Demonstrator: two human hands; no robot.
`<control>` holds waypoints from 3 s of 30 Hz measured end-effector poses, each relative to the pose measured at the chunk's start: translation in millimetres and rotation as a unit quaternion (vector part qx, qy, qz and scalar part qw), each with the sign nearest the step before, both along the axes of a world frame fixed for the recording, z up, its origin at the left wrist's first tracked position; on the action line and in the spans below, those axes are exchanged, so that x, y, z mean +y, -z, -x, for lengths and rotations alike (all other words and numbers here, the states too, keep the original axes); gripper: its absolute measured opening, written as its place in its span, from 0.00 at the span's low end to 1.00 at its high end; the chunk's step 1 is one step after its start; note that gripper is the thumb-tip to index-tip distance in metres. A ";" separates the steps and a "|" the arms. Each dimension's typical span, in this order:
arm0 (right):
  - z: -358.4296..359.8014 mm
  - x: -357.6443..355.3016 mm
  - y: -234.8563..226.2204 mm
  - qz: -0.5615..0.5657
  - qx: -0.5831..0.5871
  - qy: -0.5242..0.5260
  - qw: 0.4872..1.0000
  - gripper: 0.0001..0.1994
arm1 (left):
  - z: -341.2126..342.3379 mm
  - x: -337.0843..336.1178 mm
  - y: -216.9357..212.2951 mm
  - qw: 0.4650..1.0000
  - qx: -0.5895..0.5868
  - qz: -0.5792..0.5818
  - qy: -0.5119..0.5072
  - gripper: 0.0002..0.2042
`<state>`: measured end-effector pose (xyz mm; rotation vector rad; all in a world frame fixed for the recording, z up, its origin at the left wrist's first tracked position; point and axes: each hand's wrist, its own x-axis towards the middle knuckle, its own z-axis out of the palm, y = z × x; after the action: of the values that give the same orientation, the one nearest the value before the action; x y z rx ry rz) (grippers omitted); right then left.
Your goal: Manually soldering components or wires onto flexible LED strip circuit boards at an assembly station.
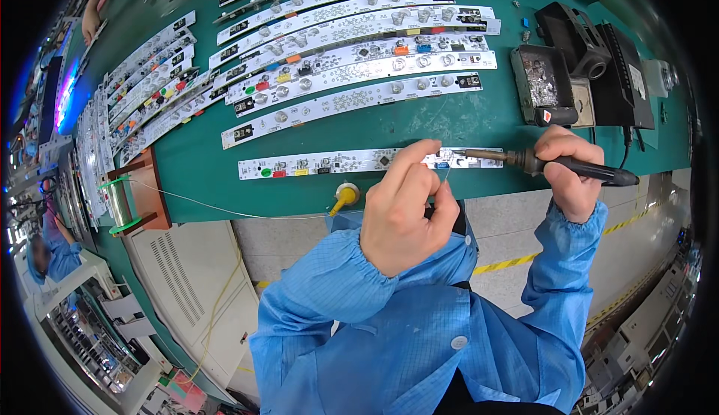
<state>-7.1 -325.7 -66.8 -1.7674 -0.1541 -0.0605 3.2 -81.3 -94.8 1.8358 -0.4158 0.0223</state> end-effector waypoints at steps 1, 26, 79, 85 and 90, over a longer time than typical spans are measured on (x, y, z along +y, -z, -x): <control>-1.0 -1.9 0.6 -0.008 0.008 -0.007 1.000 0.13 | 0.2 -0.3 -0.3 1.000 0.005 -0.004 0.002 0.07; 11.5 0.2 9.1 -0.105 0.003 0.053 0.993 0.12 | 3.1 2.6 0.3 1.000 0.010 -0.012 -0.011 0.06; 23.5 44.7 46.3 0.147 -0.294 0.138 0.934 0.18 | -88.0 124.4 -65.3 0.932 -0.219 -0.289 -0.020 0.13; 15.5 53.1 36.2 0.177 -0.228 0.125 0.949 0.14 | -90.9 133.0 -34.1 0.893 -0.239 -0.380 0.024 0.12; 18.1 52.7 41.2 0.160 -0.221 0.127 0.954 0.16 | -93.1 138.0 -30.5 0.897 -0.267 -0.347 0.057 0.11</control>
<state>-25.2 -273.0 -108.0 -2.0671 -0.2707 -0.6521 96.2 56.7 -64.3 2.5034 -1.0164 0.3435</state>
